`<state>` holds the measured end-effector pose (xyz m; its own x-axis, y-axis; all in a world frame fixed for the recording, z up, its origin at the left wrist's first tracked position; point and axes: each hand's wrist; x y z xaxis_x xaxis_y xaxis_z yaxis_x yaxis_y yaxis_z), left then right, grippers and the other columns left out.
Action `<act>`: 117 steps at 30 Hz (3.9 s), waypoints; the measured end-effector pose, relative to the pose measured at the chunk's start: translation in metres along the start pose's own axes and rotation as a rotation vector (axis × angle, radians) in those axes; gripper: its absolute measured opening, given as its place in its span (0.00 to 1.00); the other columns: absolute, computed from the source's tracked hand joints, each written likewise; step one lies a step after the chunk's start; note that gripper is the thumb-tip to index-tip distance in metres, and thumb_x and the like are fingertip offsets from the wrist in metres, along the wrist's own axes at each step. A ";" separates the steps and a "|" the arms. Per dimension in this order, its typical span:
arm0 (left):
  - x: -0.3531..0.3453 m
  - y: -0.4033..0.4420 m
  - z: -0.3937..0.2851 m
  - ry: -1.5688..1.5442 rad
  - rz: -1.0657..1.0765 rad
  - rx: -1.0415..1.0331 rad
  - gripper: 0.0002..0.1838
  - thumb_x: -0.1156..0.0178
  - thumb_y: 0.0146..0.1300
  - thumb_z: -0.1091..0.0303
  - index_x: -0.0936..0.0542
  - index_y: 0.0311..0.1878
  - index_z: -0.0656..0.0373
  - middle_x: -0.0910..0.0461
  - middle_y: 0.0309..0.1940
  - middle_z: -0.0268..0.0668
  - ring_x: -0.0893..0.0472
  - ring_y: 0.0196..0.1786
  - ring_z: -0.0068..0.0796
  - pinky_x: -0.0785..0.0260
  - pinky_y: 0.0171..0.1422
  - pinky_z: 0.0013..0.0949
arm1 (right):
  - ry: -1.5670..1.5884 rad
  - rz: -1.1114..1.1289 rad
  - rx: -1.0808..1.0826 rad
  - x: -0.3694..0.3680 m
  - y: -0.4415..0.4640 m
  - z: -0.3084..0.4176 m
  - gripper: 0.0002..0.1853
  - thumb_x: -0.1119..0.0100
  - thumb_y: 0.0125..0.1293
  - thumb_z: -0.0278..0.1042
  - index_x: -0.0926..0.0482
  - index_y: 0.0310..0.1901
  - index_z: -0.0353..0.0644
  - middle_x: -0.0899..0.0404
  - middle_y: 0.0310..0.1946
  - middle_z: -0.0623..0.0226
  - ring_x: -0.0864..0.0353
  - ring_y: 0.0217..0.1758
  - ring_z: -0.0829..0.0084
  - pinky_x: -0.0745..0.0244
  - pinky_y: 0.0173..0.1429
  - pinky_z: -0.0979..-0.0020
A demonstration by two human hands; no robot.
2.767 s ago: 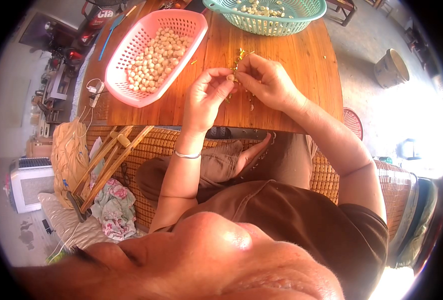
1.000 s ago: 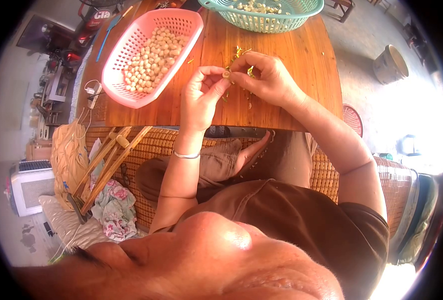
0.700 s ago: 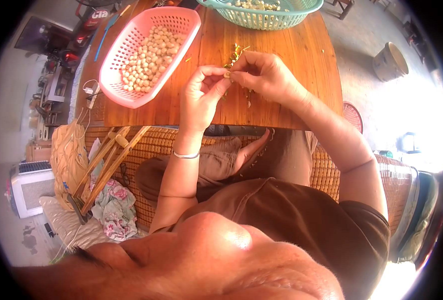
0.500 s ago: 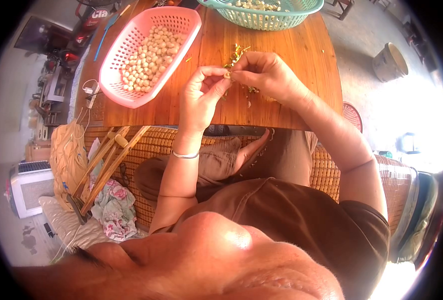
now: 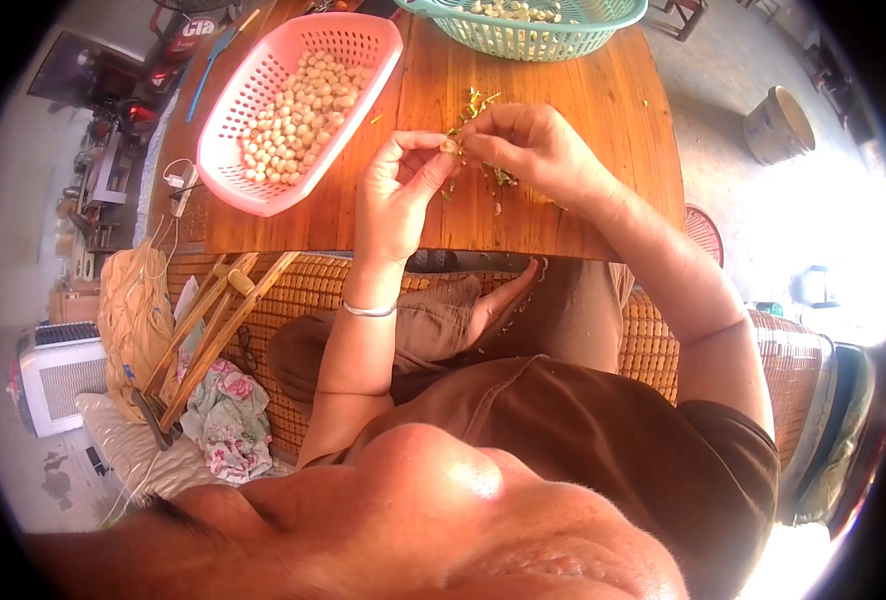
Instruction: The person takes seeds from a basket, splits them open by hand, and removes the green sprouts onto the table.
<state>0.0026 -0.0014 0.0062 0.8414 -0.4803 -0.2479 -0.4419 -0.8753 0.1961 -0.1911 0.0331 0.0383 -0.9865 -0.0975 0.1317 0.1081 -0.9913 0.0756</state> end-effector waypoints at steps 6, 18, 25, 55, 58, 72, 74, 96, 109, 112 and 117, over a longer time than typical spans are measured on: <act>-0.002 0.001 0.003 0.057 -0.010 -0.084 0.07 0.35 0.66 0.78 0.21 0.45 0.61 0.17 0.39 0.30 0.21 0.41 0.14 0.27 0.46 0.21 | -0.323 -0.102 0.234 -0.004 0.002 -0.010 0.08 0.34 0.64 0.29 0.17 0.42 0.37 0.15 0.31 0.68 0.19 0.33 0.79 0.23 0.40 0.74; -0.004 0.001 -0.004 0.115 0.006 -0.024 0.07 0.36 0.68 0.74 0.21 0.47 0.61 0.17 0.37 0.29 0.20 0.39 0.15 0.27 0.46 0.21 | -0.239 -0.082 0.131 -0.004 0.000 -0.004 0.04 0.39 0.64 0.26 0.22 0.38 0.35 0.19 0.29 0.69 0.22 0.34 0.82 0.24 0.40 0.76; -0.004 0.001 -0.003 -0.014 0.020 -0.016 0.09 0.37 0.69 0.74 0.21 0.50 0.62 0.17 0.39 0.29 0.20 0.42 0.16 0.27 0.49 0.22 | -0.178 -0.051 0.123 -0.005 -0.001 -0.001 0.06 0.38 0.67 0.29 0.22 0.39 0.34 0.20 0.29 0.71 0.24 0.34 0.84 0.25 0.40 0.77; 0.003 0.001 0.001 -0.022 0.019 -0.004 0.09 0.39 0.71 0.72 0.23 0.51 0.61 0.17 0.43 0.34 0.17 0.45 0.22 0.23 0.54 0.28 | -0.209 -0.058 0.232 -0.004 0.003 -0.011 0.05 0.37 0.65 0.28 0.21 0.37 0.36 0.18 0.30 0.69 0.20 0.35 0.80 0.23 0.42 0.74; 0.006 0.002 0.004 -0.010 0.041 -0.020 0.09 0.39 0.71 0.72 0.23 0.51 0.62 0.16 0.44 0.35 0.17 0.45 0.23 0.23 0.54 0.28 | -0.227 -0.046 0.238 -0.004 0.002 -0.007 0.05 0.37 0.64 0.27 0.21 0.37 0.36 0.18 0.30 0.69 0.20 0.36 0.80 0.23 0.43 0.74; 0.003 0.002 0.002 -0.005 0.005 -0.061 0.08 0.41 0.72 0.71 0.23 0.51 0.62 0.16 0.46 0.38 0.17 0.47 0.24 0.23 0.55 0.29 | -0.188 -0.074 0.154 -0.002 0.002 -0.006 0.05 0.37 0.65 0.27 0.22 0.38 0.36 0.20 0.29 0.71 0.22 0.34 0.83 0.24 0.40 0.77; 0.002 0.002 0.000 -0.029 -0.004 -0.059 0.08 0.41 0.72 0.72 0.23 0.52 0.62 0.17 0.46 0.38 0.17 0.47 0.25 0.23 0.55 0.29 | -0.182 -0.086 0.091 -0.002 0.002 -0.006 0.05 0.37 0.66 0.27 0.23 0.38 0.36 0.20 0.29 0.72 0.23 0.34 0.84 0.25 0.40 0.77; 0.001 0.002 0.000 -0.071 -0.085 -0.082 0.08 0.41 0.73 0.72 0.23 0.50 0.63 0.19 0.48 0.39 0.17 0.46 0.26 0.22 0.54 0.30 | -0.136 -0.042 0.125 0.001 0.002 -0.010 0.05 0.41 0.69 0.26 0.25 0.40 0.36 0.23 0.33 0.74 0.26 0.36 0.86 0.28 0.39 0.79; -0.001 0.001 -0.004 -0.086 -0.096 -0.084 0.08 0.40 0.72 0.71 0.23 0.49 0.63 0.19 0.48 0.40 0.17 0.46 0.26 0.22 0.51 0.30 | -0.099 -0.094 0.146 0.004 0.005 -0.019 0.08 0.36 0.64 0.31 0.21 0.38 0.36 0.19 0.30 0.68 0.23 0.34 0.81 0.25 0.40 0.73; 0.000 0.002 -0.003 -0.077 -0.107 -0.094 0.08 0.40 0.72 0.71 0.23 0.50 0.63 0.19 0.48 0.40 0.17 0.46 0.26 0.22 0.51 0.29 | -0.105 -0.063 0.113 0.005 0.004 -0.014 0.06 0.39 0.67 0.29 0.23 0.39 0.36 0.21 0.33 0.71 0.24 0.37 0.83 0.27 0.41 0.76; 0.000 0.001 -0.002 -0.092 -0.116 -0.106 0.08 0.40 0.72 0.72 0.23 0.50 0.63 0.19 0.48 0.39 0.17 0.46 0.25 0.23 0.52 0.28 | -0.049 -0.045 0.083 0.005 0.003 -0.012 0.05 0.42 0.71 0.28 0.26 0.41 0.37 0.21 0.36 0.73 0.24 0.39 0.85 0.28 0.44 0.79</act>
<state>0.0027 -0.0028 0.0080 0.8508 -0.3838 -0.3590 -0.3043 -0.9167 0.2590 -0.1974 0.0282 0.0278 -0.9835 -0.0464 0.1748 0.0756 -0.9835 0.1644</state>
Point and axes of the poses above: each hand's wrist, its own y-axis towards the middle knuckle, its own x-axis out of the back of the hand, z = x × y
